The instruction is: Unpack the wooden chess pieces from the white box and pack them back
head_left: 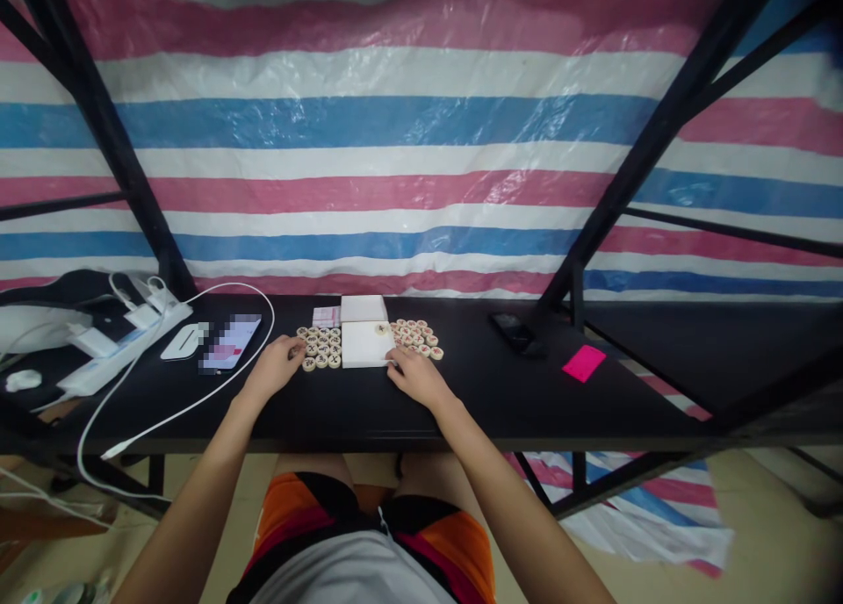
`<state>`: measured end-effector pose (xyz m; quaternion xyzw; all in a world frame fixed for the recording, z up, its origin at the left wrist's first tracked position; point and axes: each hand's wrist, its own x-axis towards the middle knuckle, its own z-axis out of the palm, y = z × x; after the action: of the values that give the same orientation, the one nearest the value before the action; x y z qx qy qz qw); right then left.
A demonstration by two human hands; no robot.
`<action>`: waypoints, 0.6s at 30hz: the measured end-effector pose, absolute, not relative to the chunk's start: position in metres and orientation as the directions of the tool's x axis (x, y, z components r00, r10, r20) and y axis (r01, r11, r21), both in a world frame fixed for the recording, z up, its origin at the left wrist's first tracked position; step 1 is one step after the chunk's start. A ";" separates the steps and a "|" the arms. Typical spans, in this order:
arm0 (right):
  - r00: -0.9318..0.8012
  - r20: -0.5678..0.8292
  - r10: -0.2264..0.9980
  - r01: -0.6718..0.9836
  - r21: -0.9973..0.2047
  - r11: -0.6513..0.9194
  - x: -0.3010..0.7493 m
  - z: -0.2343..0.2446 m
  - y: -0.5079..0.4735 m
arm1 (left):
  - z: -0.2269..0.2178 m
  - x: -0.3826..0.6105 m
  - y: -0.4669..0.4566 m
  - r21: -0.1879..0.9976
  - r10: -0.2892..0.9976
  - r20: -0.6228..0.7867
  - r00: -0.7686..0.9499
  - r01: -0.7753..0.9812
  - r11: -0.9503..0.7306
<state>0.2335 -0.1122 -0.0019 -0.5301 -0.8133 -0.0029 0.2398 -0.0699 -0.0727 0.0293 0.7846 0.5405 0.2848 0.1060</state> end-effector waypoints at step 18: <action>-0.325 0.391 0.861 0.867 -0.242 0.437 0.234 -0.004 -0.111 | 0.018 -0.076 -0.079 0.558 0.924 0.273 0.268 0.738 -0.379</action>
<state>0.2344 -0.1108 -0.0042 -0.5307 -0.8139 -0.0055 0.2364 -0.0763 -0.0787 0.0182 0.7796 0.5329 0.2861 0.1625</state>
